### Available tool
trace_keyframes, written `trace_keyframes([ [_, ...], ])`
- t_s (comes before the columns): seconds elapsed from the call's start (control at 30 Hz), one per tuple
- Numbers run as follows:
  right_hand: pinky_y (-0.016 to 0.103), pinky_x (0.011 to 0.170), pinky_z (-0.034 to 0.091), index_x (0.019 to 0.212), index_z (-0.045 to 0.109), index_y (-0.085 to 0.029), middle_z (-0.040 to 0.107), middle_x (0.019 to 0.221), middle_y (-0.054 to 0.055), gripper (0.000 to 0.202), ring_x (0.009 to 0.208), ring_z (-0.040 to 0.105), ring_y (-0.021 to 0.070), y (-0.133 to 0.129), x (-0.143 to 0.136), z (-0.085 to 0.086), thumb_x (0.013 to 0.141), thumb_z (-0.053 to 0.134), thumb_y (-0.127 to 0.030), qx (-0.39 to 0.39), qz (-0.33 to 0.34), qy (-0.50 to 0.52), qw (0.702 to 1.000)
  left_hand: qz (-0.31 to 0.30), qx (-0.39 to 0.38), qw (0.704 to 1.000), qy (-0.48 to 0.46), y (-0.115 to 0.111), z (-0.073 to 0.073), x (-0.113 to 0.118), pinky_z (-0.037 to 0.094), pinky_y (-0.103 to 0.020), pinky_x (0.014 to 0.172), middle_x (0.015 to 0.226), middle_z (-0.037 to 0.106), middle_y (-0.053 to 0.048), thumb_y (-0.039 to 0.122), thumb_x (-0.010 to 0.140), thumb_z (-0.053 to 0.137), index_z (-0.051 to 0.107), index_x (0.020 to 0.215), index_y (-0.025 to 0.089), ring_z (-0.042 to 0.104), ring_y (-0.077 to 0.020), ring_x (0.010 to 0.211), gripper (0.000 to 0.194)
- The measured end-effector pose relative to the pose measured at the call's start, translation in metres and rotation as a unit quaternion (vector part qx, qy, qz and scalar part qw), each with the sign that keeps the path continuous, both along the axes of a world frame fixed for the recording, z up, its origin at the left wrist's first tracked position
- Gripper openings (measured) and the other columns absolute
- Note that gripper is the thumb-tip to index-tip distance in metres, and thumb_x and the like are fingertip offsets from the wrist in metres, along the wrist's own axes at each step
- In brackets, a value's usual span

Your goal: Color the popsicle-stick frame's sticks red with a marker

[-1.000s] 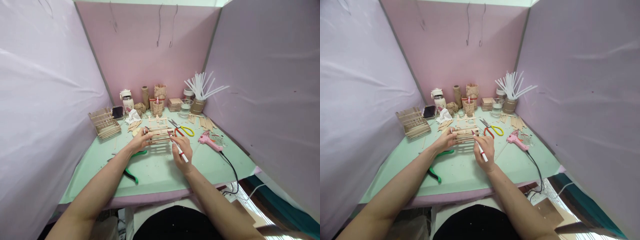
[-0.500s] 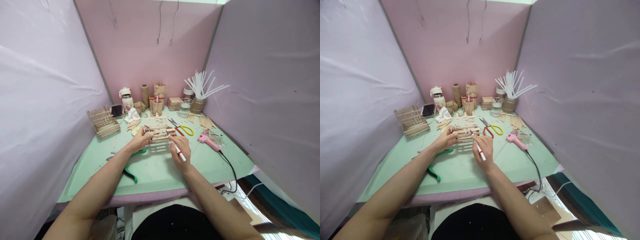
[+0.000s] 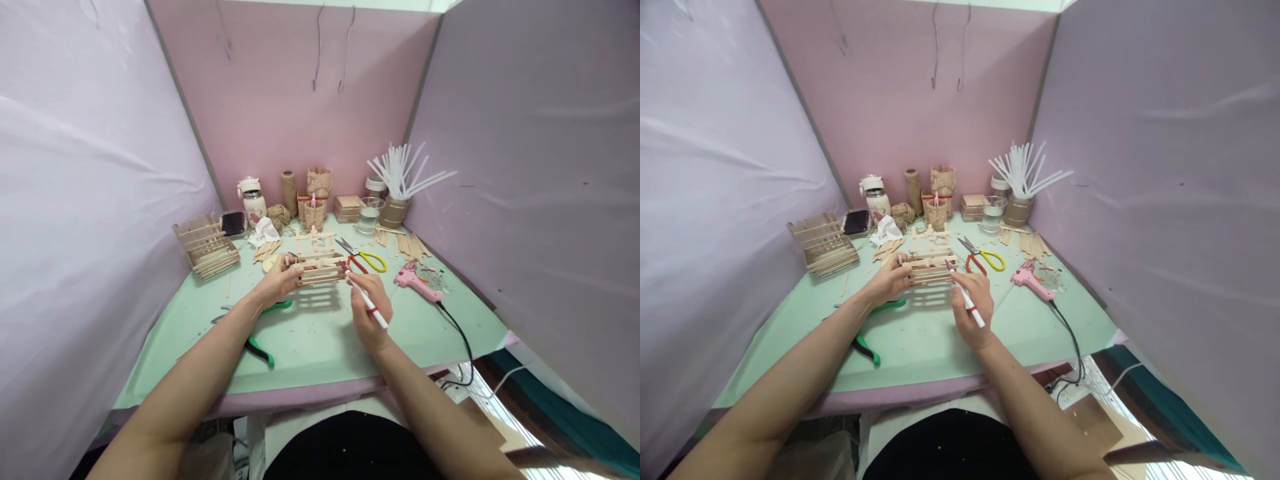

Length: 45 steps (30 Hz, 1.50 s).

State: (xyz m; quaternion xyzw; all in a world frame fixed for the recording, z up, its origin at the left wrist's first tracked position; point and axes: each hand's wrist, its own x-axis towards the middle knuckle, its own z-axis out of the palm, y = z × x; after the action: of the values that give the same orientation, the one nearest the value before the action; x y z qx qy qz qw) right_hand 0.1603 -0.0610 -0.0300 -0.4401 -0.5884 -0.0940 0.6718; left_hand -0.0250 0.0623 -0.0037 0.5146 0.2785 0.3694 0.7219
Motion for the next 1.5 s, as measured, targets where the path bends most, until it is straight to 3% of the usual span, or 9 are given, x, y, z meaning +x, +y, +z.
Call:
trace_keyframes([
  [0.1,0.038,0.079,0.057,0.105,0.072,-0.024,0.075,0.096,0.005,0.017,0.088,0.070,0.0204,-0.009,0.003,0.013,0.092,0.061,-0.025,-0.022,-0.004,0.145,0.989,-0.014,-0.030,0.999,-0.030,0.005,0.002,-0.007,0.053,-0.043,0.088,0.110,0.070,-0.003,0.046,0.057,0.089,0.046,0.095,0.025,0.069,-0.0240,0.102,0.061],
  [0.2,0.034,0.073,0.056,0.100,0.072,-0.024,0.072,0.085,0.002,0.014,0.078,0.068,0.0174,-0.011,0.006,0.031,0.092,0.062,-0.029,-0.020,0.060,0.239,0.969,-0.043,-0.044,0.997,-0.048,0.008,0.004,-0.015,0.053,-0.042,0.087,0.112,0.072,-0.009,0.057,0.057,0.084,0.060,0.106,0.023,0.069,-0.0280,0.103,0.064],
  [0.33,0.033,0.066,0.052,0.092,0.071,-0.024,0.064,0.070,-0.001,0.016,0.067,0.062,0.0153,-0.004,0.002,0.055,0.094,0.057,-0.030,0.010,0.193,0.215,0.957,-0.064,-0.043,0.996,-0.047,0.007,0.007,-0.022,0.053,-0.045,0.087,0.111,0.075,-0.013,0.070,0.062,0.070,0.067,0.110,0.021,0.068,-0.0329,0.106,0.069],
  [0.47,0.030,0.061,0.049,0.090,0.069,-0.023,0.064,0.071,0.000,0.013,0.066,0.061,0.0150,0.006,-0.016,0.070,0.093,0.058,-0.028,0.009,0.244,0.168,0.955,-0.073,-0.049,0.994,-0.068,0.006,0.008,-0.026,0.051,-0.051,0.095,0.120,0.073,-0.015,0.073,0.067,0.062,0.066,0.118,0.019,0.065,-0.0363,0.117,0.074],
  [0.6,0.031,0.063,0.051,0.091,0.066,-0.023,0.066,0.079,0.001,0.008,0.070,0.064,0.0155,0.011,-0.032,0.071,0.092,0.059,-0.028,0.004,0.224,0.154,0.962,-0.089,-0.064,0.988,-0.110,0.010,0.004,-0.030,0.048,-0.054,0.098,0.125,0.071,-0.015,0.071,0.069,0.062,0.065,0.123,0.018,0.064,-0.0373,0.118,0.076],
  [0.83,0.038,0.073,0.051,0.094,0.068,-0.023,0.071,0.085,0.004,0.009,0.083,0.066,0.0205,0.012,-0.035,0.066,0.093,0.060,-0.028,-0.005,0.194,0.118,0.974,-0.161,-0.091,0.965,-0.187,0.021,-0.009,-0.036,0.047,-0.048,0.097,0.120,0.073,-0.016,0.060,0.074,0.065,0.066,0.126,0.013,0.068,-0.0342,0.108,0.070],
  [1.13,0.037,0.072,0.048,0.095,0.068,-0.024,0.073,0.087,0.004,0.010,0.082,0.064,0.0198,0.008,-0.041,0.072,0.095,0.058,-0.022,0.019,0.214,0.071,0.974,-0.175,-0.093,0.962,-0.189,0.021,-0.010,-0.036,0.050,-0.044,0.088,0.113,0.076,-0.014,0.058,0.075,0.067,0.070,0.122,0.014,0.071,-0.0317,0.097,0.065],
  [1.5,0.037,0.072,0.048,0.096,0.069,-0.025,0.072,0.089,0.004,0.010,0.086,0.066,0.0210,0.009,-0.040,0.068,0.095,0.059,-0.023,0.000,0.211,0.081,0.974,-0.200,-0.098,0.954,-0.201,0.023,-0.012,-0.036,0.052,-0.048,0.090,0.119,0.074,-0.015,0.057,0.073,0.071,0.068,0.125,0.013,0.070,-0.0345,0.105,0.069],
])
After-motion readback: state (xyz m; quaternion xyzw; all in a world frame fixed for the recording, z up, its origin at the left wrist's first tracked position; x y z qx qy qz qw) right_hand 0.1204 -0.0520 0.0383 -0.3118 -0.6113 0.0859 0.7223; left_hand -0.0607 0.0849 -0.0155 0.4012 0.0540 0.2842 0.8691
